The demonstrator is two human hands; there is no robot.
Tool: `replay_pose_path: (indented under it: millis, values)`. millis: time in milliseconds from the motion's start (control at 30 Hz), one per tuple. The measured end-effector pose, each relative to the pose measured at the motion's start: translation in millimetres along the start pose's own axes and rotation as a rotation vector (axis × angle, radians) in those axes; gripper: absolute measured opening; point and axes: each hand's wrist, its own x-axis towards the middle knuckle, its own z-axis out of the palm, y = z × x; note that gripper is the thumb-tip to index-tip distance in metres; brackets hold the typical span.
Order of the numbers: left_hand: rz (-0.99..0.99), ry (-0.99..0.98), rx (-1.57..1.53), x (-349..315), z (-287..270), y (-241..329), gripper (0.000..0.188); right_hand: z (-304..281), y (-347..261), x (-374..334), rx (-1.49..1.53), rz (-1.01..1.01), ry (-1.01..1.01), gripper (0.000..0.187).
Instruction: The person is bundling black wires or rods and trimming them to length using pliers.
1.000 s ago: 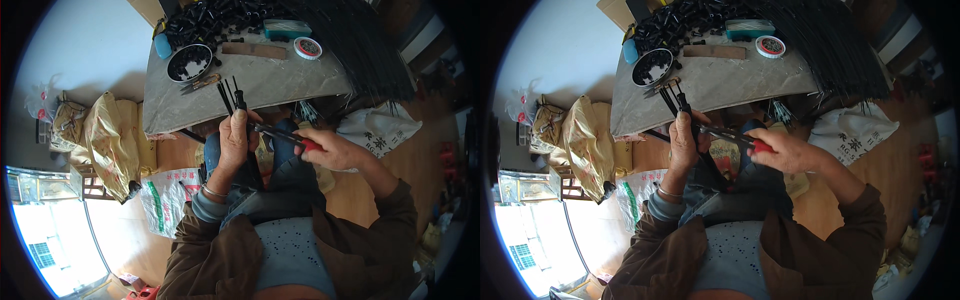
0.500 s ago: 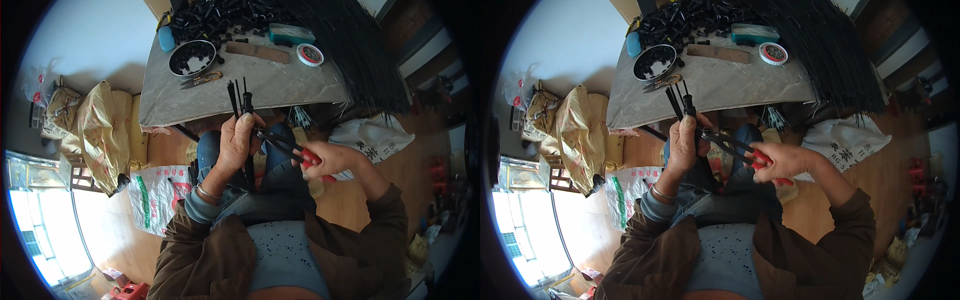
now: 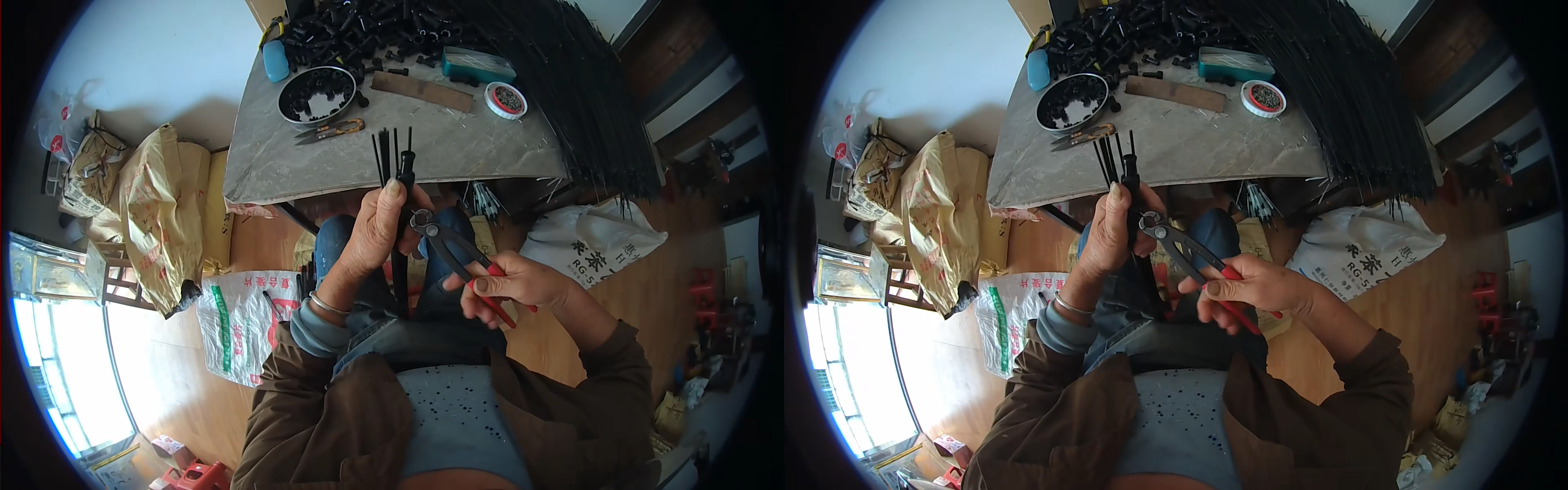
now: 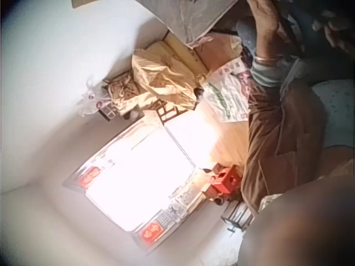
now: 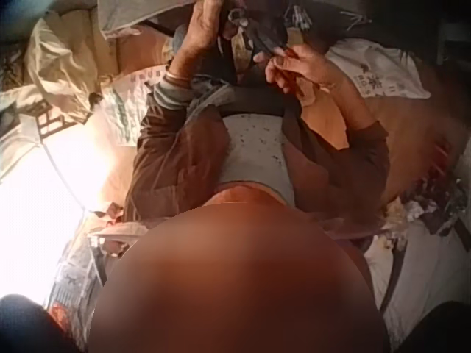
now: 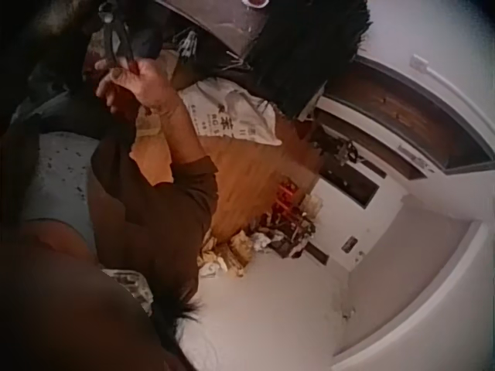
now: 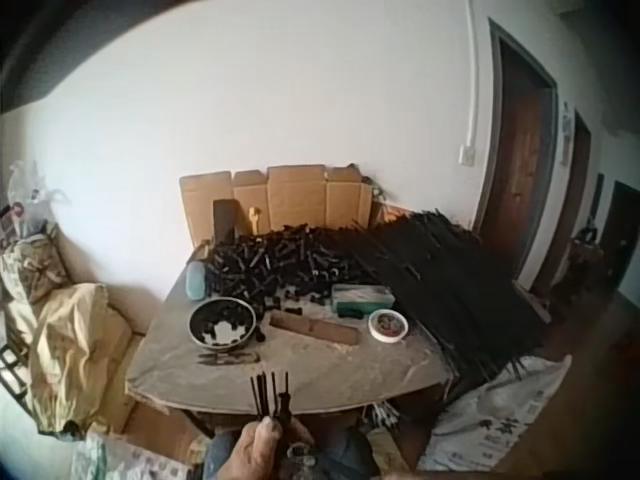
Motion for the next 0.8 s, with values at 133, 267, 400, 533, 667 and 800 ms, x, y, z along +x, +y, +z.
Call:
replay_pose_path:
  millis: [133,267,400,533,667,800]
  values:
    - [-0.046,-0.008,-0.013,0,-3,1,0.065,10,-2,3,0.009,-0.072,0.040,0.050]
    - [-0.036,-0.048,-0.071,4,-2,-1,0.067,7,-7,-1,-0.034,-0.027,0.010,0.047]
    - [-0.024,-0.062,-0.089,5,-3,-2,0.067,11,-13,-1,-0.018,0.001,0.044,0.043]
    - [-0.019,-0.041,-0.093,4,-5,-5,0.067,12,-15,1,-0.045,0.051,0.067,0.037]
    - [-0.026,-0.057,-0.121,5,-6,-7,0.067,7,-9,4,-0.079,0.030,0.065,0.036]
    - [-0.021,-0.050,-0.113,6,-5,-5,0.068,11,4,12,0.025,0.004,0.080,0.032]
